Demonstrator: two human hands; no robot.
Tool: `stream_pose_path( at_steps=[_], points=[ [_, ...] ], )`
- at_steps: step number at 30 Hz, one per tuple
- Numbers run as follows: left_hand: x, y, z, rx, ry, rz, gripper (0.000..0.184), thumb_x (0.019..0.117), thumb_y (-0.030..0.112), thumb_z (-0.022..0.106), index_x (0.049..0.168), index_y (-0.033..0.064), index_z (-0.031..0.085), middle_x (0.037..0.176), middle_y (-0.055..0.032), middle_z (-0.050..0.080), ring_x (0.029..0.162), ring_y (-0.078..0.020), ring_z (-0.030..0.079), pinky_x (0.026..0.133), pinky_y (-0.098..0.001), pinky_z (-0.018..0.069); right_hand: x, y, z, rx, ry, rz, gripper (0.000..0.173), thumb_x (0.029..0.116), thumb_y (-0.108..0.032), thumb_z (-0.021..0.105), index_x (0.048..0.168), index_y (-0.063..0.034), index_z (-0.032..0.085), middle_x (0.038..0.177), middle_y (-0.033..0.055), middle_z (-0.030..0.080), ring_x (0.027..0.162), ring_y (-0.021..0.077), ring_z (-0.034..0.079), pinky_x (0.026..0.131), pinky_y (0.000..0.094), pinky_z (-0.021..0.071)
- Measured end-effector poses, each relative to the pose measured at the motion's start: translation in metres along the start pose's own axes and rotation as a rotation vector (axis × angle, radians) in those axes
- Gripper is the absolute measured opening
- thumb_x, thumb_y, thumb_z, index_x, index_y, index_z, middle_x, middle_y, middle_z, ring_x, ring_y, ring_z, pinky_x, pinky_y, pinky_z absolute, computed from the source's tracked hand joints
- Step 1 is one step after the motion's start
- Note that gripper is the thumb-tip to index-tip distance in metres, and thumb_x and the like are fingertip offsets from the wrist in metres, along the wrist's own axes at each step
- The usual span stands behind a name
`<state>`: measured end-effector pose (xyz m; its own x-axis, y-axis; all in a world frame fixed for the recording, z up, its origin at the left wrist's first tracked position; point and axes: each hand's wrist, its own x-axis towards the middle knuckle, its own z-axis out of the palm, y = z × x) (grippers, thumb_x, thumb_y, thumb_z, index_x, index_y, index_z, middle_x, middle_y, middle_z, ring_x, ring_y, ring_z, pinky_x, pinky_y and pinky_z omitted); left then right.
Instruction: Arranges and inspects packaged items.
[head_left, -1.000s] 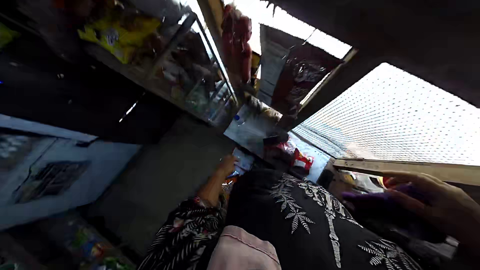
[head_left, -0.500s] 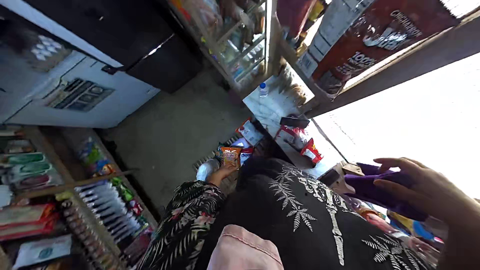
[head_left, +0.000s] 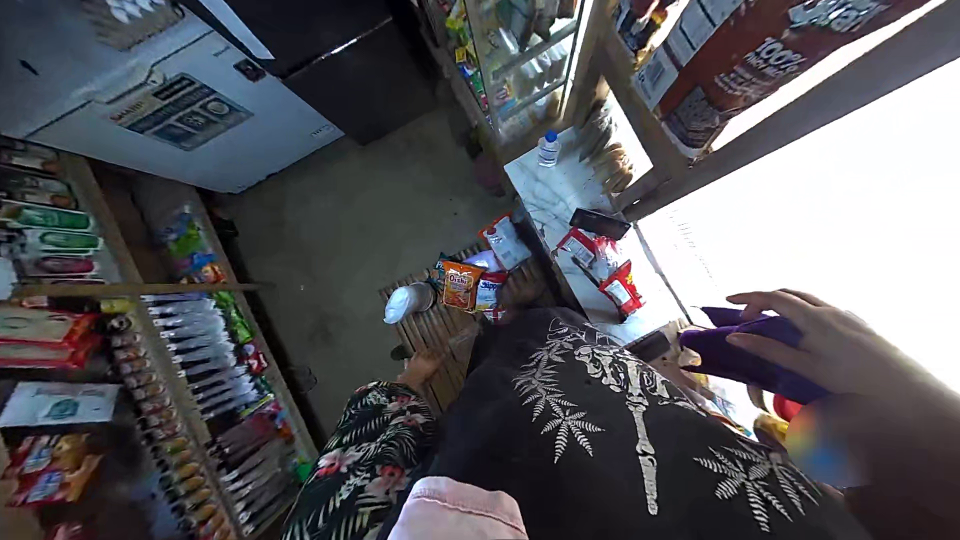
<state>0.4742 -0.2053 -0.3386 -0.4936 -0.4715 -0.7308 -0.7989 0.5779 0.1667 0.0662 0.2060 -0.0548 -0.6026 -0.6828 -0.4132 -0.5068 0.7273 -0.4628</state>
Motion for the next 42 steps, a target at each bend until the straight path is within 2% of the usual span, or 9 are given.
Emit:
stream_pose_path(
  at_steps=[1, 3, 6, 10, 15, 21, 29, 35, 42],
  points=[
    [0.027, 0.005, -0.001, -0.022, -0.237, -0.152, 0.063, 0.1031, 0.051, 0.051, 0.151, 0.0107, 0.049, 0.154, -0.0251, 0.045, 0.147, -0.0461, 0.034, 0.115, -0.0677, 0.0296, -0.002, -0.001, 0.000, 0.002, 0.008, 0.010, 0.052, 0.0933, -0.049, 0.065, 0.129, -0.0111, 0.066, 0.114, 0.0148, 0.070, 0.100, 0.0378, 0.067, 0.081, 0.0640, 0.0525],
    [0.052, 0.032, -0.002, -0.032, -0.325, -0.207, 0.057, 0.1037, 0.043, 0.053, 0.153, 0.0164, 0.047, 0.158, -0.0191, 0.042, 0.148, -0.0407, 0.035, 0.116, -0.0650, 0.0315, -0.010, 0.002, 0.003, 0.018, 0.057, 0.017, 0.052, 0.0935, -0.050, 0.063, 0.127, -0.0104, 0.067, 0.113, 0.0135, 0.070, 0.099, 0.0359, 0.068, 0.081, 0.0627, 0.0529],
    [0.068, 0.090, -0.013, -0.082, -0.352, -0.001, 0.049, 0.1092, 0.034, 0.044, 0.152, 0.0109, 0.047, 0.153, -0.0193, 0.049, 0.143, -0.0363, 0.045, 0.118, -0.0570, 0.0338, -0.021, 0.010, 0.008, 0.034, 0.201, 0.021, 0.057, 0.0944, -0.054, 0.058, 0.124, -0.0069, 0.068, 0.110, 0.0161, 0.071, 0.096, 0.0351, 0.068, 0.080, 0.0592, 0.0541],
    [0.105, 0.182, -0.009, 0.077, -0.354, 0.279, 0.044, 0.1090, 0.032, 0.045, 0.145, 0.0113, 0.057, 0.147, -0.0183, 0.056, 0.139, -0.0363, 0.050, 0.116, -0.0584, 0.0369, -0.046, 0.012, 0.016, 0.150, 0.422, 0.226, 0.059, 0.0926, -0.052, 0.061, 0.123, -0.0014, 0.062, 0.110, 0.0205, 0.065, 0.087, 0.0258, 0.062, 0.075, 0.0464, 0.0521],
    [0.132, 0.304, 0.008, 0.103, -0.275, 0.618, 0.036, 0.1054, 0.025, 0.053, 0.136, 0.0119, 0.066, 0.137, -0.0198, 0.062, 0.131, -0.0387, 0.056, 0.110, -0.0611, 0.0426, -0.078, 0.011, 0.036, 0.378, 0.714, 0.263, 0.044, 0.0969, -0.034, 0.064, 0.119, 0.0029, 0.058, 0.100, 0.0009, 0.062, 0.084, -0.0052, 0.057, 0.077, 0.0146, 0.0507],
    [0.156, 0.409, 0.050, -0.141, -0.331, 0.552, 0.041, 0.1070, 0.026, 0.048, 0.139, 0.0046, 0.061, 0.141, -0.0232, 0.059, 0.134, -0.0391, 0.054, 0.112, -0.0592, 0.0416, -0.104, 0.021, 0.062, 0.376, 0.859, 0.136, 0.025, 0.0991, -0.042, 0.064, 0.119, -0.0267, 0.066, 0.117, -0.0160, 0.064, 0.115, -0.0025, 0.057, 0.100, 0.0204, 0.0467],
    [0.165, 0.459, 0.089, -0.179, -0.306, 0.263, 0.049, 0.1057, 0.041, 0.050, 0.129, -0.0004, 0.065, 0.131, -0.0269, 0.063, 0.126, -0.0439, 0.059, 0.103, -0.0660, 0.0452, -0.133, 0.028, 0.096, 0.417, 0.816, 0.274, 0.027, 0.0991, -0.045, 0.062, 0.120, -0.0283, 0.066, 0.113, -0.0143, 0.065, 0.111, -0.0012, 0.059, 0.097, 0.0194, 0.0491],
    [0.172, 0.466, 0.102, -0.206, -0.275, 0.288, 0.036, 0.1028, 0.026, 0.059, 0.128, 0.0008, 0.065, 0.129, -0.0260, 0.064, 0.125, -0.0432, 0.059, 0.104, -0.0638, 0.0452, -0.142, 0.030, 0.099, 0.429, 0.837, 0.306, 0.028, 0.0993, -0.047, 0.062, 0.119, -0.0280, 0.067, 0.112, -0.0144, 0.066, 0.109, -0.0015, 0.060, 0.096, 0.0186, 0.0497],
    [0.167, 0.453, 0.104, -0.285, -0.355, 0.433, 0.038, 0.1018, 0.019, 0.062, 0.129, -0.0078, 0.060, 0.128, -0.0300, 0.063, 0.125, -0.0428, 0.059, 0.109, -0.0581, 0.0438, -0.137, 0.031, 0.099, 0.431, 0.842, 0.312, 0.029, 0.0996, -0.046, 0.062, 0.119, -0.0254, 0.068, 0.110, -0.0120, 0.067, 0.107, -0.0009, 0.060, 0.095, 0.0187, 0.0500]
  ],
)
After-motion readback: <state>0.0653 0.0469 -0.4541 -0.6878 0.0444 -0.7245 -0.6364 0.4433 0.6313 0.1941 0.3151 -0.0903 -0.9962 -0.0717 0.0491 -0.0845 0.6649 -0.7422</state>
